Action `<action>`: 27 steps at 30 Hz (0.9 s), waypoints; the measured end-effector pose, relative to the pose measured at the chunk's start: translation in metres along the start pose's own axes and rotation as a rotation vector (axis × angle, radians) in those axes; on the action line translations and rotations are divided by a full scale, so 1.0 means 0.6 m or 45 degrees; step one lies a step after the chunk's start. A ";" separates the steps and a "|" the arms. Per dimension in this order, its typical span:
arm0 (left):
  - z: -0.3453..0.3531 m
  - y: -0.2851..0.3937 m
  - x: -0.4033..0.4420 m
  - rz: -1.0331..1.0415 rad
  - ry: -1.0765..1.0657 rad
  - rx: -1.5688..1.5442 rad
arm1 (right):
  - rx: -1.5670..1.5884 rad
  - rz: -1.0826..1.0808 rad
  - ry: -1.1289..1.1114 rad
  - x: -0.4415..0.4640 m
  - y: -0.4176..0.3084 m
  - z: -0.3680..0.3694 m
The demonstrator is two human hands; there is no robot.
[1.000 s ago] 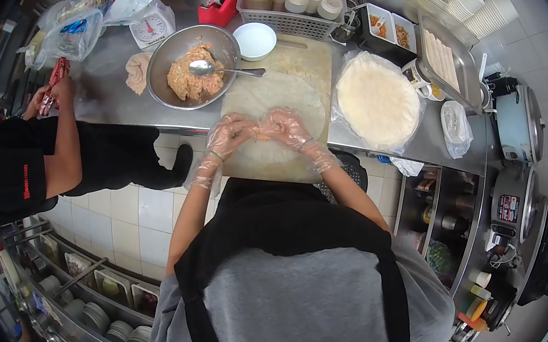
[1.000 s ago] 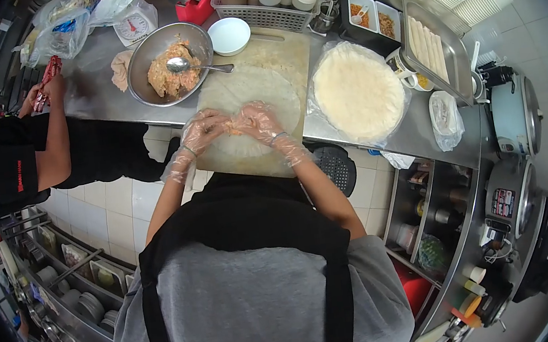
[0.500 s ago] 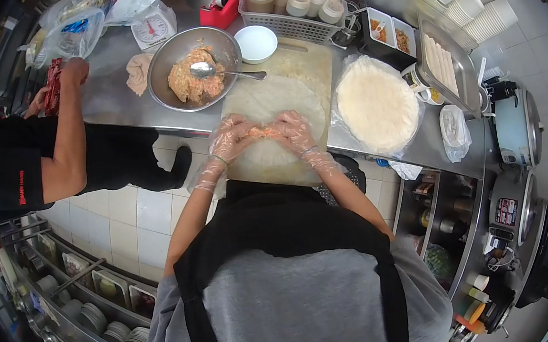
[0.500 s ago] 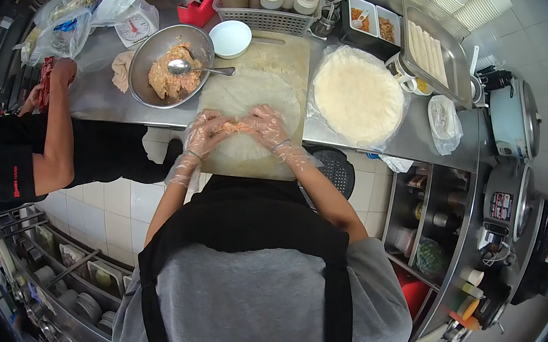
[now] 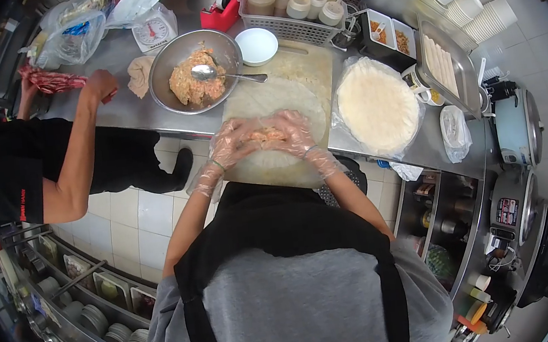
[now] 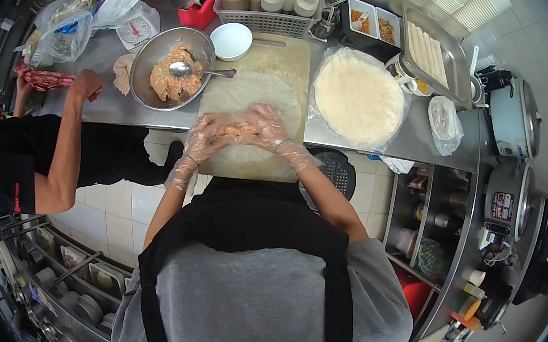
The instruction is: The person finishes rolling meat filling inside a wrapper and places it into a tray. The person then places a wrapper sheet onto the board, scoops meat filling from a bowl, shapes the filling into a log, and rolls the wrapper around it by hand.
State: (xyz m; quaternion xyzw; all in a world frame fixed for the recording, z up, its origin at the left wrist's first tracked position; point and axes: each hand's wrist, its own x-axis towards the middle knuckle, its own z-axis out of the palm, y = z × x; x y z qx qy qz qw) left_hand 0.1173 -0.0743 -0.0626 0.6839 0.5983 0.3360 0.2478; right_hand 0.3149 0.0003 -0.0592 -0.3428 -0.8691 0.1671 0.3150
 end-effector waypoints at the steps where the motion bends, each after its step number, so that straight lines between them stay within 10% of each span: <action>1: 0.002 -0.003 -0.001 -0.002 0.031 0.023 | 0.026 -0.021 -0.046 -0.002 0.006 0.012; 21: -0.026 -0.008 0.003 -0.125 -0.089 -0.115 | -0.032 -0.020 -0.211 -0.035 0.064 -0.054; 27: -0.019 -0.021 0.004 -0.092 -0.100 -0.120 | 0.569 0.198 -0.241 -0.039 0.073 -0.013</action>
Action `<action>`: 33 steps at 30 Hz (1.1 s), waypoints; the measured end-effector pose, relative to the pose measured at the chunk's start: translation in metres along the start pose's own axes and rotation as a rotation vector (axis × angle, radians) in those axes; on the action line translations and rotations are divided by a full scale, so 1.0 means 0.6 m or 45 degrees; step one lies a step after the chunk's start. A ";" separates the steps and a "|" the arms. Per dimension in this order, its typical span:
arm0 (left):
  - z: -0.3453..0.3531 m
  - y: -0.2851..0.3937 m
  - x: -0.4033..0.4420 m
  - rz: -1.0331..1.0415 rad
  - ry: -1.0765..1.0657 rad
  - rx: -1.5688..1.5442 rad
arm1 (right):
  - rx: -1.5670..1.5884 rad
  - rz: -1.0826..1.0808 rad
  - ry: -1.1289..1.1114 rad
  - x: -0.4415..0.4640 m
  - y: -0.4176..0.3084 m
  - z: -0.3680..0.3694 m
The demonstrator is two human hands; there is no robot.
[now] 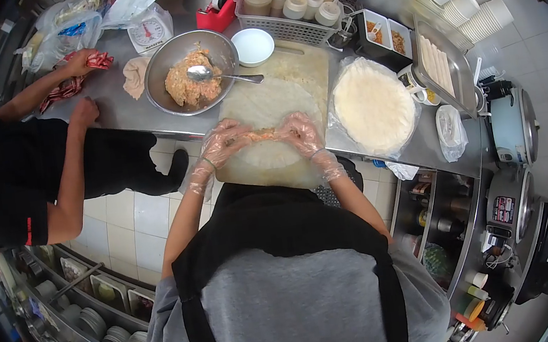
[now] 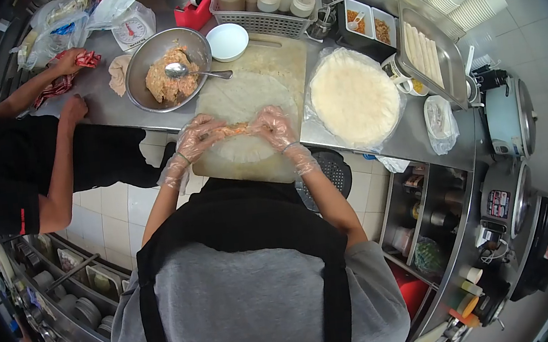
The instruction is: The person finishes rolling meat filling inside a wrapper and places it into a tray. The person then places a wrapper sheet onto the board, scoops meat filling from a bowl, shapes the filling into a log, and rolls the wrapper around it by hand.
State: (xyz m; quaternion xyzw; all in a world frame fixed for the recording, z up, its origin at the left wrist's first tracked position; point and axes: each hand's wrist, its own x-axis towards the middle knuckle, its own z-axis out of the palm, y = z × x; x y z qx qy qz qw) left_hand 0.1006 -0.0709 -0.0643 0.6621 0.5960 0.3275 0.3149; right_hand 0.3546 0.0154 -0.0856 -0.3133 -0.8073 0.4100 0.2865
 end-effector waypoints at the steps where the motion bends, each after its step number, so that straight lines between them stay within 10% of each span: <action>1: 0.001 -0.002 -0.002 -0.036 -0.013 0.002 | -0.027 -0.020 0.043 0.000 0.002 0.001; 15: 0.004 0.001 0.002 -0.014 0.010 0.011 | -0.560 -0.255 0.166 -0.001 -0.044 -0.016; 33: 0.086 -0.077 0.023 0.382 0.192 -0.066 | -0.102 0.018 0.175 -0.045 0.017 -0.033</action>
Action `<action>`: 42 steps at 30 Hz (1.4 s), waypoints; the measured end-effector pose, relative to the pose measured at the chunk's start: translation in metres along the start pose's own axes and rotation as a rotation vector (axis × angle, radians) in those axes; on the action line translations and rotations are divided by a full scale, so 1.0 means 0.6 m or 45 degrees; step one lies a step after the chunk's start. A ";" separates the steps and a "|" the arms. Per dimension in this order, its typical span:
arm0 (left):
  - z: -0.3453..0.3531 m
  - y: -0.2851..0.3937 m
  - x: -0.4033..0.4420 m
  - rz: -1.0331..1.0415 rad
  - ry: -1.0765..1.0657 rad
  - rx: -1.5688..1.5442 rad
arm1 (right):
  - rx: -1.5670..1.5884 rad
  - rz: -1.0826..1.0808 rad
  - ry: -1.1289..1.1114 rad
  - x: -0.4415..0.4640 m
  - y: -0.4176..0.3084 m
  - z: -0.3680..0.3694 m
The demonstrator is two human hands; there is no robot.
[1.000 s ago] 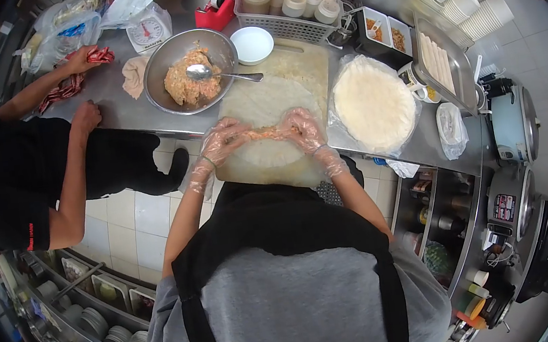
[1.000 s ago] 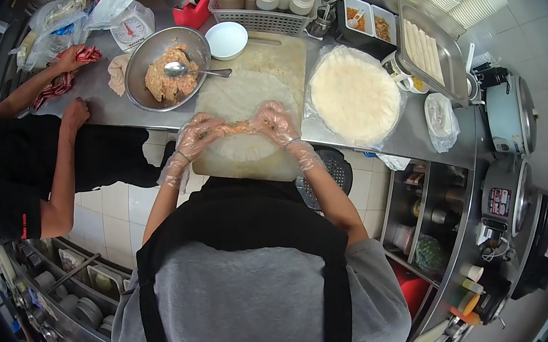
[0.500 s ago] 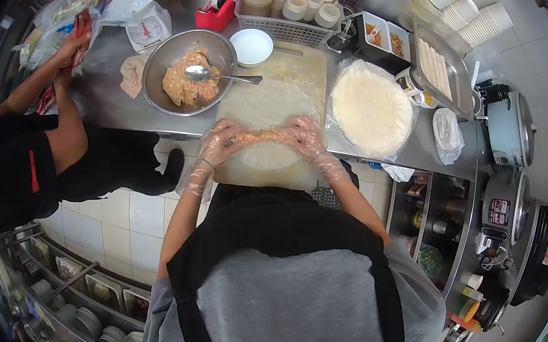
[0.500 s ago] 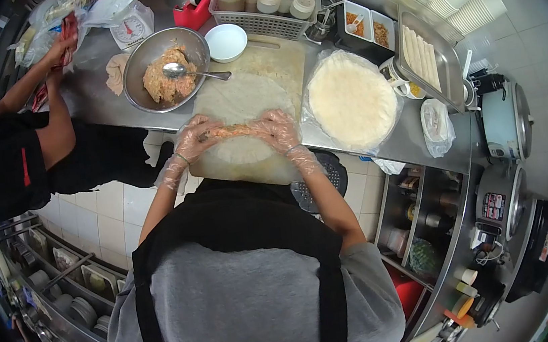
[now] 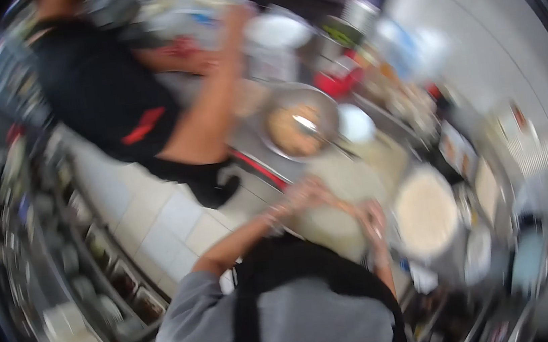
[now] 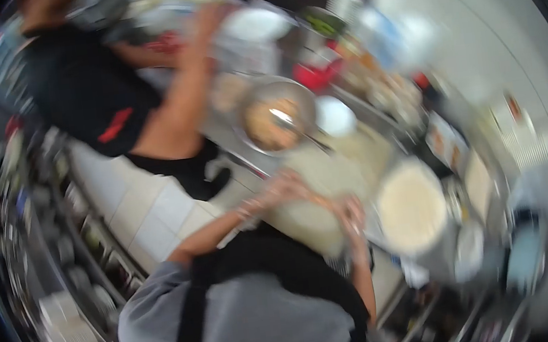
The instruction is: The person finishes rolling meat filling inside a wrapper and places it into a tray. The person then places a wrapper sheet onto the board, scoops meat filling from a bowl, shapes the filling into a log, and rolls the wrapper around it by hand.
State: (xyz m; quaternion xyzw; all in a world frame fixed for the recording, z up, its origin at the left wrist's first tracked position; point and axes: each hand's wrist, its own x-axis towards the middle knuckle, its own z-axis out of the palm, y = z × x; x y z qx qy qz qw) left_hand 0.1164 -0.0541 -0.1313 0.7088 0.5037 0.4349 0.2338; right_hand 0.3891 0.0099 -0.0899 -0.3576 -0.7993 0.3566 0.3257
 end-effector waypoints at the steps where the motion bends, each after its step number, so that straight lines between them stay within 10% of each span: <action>1: -0.001 0.011 0.004 0.027 0.020 0.016 | 0.074 -0.098 -0.037 0.007 0.005 -0.001; 15: -0.007 0.042 0.020 0.197 0.068 0.206 | -0.420 -0.436 -0.289 0.092 -0.051 0.069; 26: -0.064 0.034 0.016 -0.158 -0.196 0.271 | -0.507 -0.572 -0.380 0.114 -0.139 0.111; 34: -0.043 0.006 -0.010 0.303 0.154 0.260 | -0.498 -0.455 -0.127 0.077 -0.090 0.055; 38: -0.076 0.077 0.006 -0.250 -0.195 0.228 | -0.401 -0.429 -0.105 0.061 -0.074 0.025; 42: -0.054 0.093 0.002 -0.246 -0.050 0.342 | -0.386 -0.326 -0.086 0.035 -0.024 0.031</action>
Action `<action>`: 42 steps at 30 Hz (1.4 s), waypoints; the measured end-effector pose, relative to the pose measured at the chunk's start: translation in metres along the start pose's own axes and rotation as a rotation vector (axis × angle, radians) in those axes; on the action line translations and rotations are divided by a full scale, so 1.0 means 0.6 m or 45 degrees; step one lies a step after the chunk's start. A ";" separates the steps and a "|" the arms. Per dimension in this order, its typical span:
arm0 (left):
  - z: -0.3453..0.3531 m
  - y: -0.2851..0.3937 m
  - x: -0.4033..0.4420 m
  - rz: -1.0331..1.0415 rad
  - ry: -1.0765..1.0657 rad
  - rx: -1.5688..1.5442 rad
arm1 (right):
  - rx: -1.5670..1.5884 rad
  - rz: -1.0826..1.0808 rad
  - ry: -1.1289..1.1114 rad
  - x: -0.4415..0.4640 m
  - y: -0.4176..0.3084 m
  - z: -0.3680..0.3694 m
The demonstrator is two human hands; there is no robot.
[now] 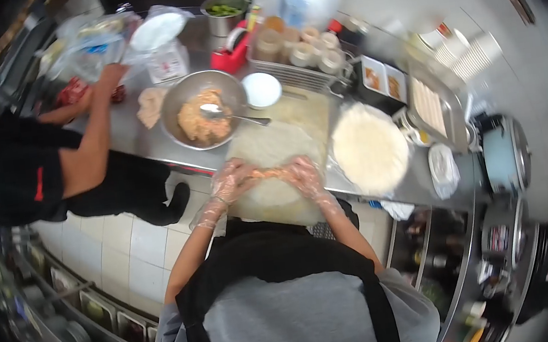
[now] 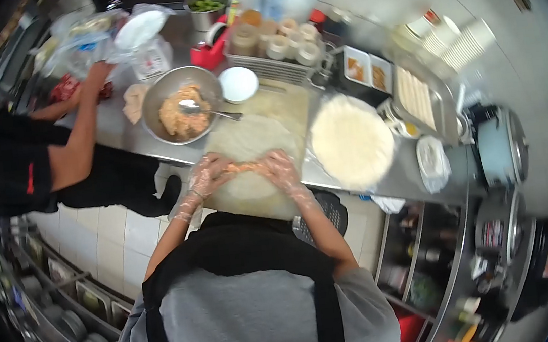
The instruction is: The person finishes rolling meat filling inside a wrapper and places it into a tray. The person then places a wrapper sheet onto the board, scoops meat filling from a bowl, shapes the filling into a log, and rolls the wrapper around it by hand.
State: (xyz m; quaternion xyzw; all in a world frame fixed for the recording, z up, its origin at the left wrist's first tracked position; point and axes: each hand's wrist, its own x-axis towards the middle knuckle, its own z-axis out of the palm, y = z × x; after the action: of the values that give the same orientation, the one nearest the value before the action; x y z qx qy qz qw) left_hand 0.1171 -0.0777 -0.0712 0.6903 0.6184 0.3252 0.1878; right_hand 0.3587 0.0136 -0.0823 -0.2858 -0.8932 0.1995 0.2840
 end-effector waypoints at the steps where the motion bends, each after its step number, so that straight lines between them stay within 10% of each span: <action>1: -0.004 0.009 0.001 0.002 0.041 0.064 | -0.026 0.016 -0.001 -0.001 -0.002 -0.006; 15: -0.005 0.018 0.015 0.061 0.049 -0.105 | 0.112 -0.004 -0.067 -0.021 0.053 -0.026; 21: 0.013 -0.001 0.015 0.120 0.004 -0.053 | 0.891 0.648 0.002 -0.015 0.035 -0.019; 30: -0.002 0.015 0.027 0.085 -0.083 0.026 | 0.168 0.129 -0.063 -0.007 0.013 -0.006; 42: -0.040 -0.009 0.025 -0.021 -0.184 -0.079 | -0.427 0.092 -0.088 0.034 -0.061 -0.022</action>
State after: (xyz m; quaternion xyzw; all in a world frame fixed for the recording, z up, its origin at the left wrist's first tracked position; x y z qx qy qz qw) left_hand 0.0973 -0.0658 -0.0541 0.7007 0.5986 0.2921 0.2558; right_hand 0.3383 0.0010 -0.0453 -0.3539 -0.9124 0.0674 0.1942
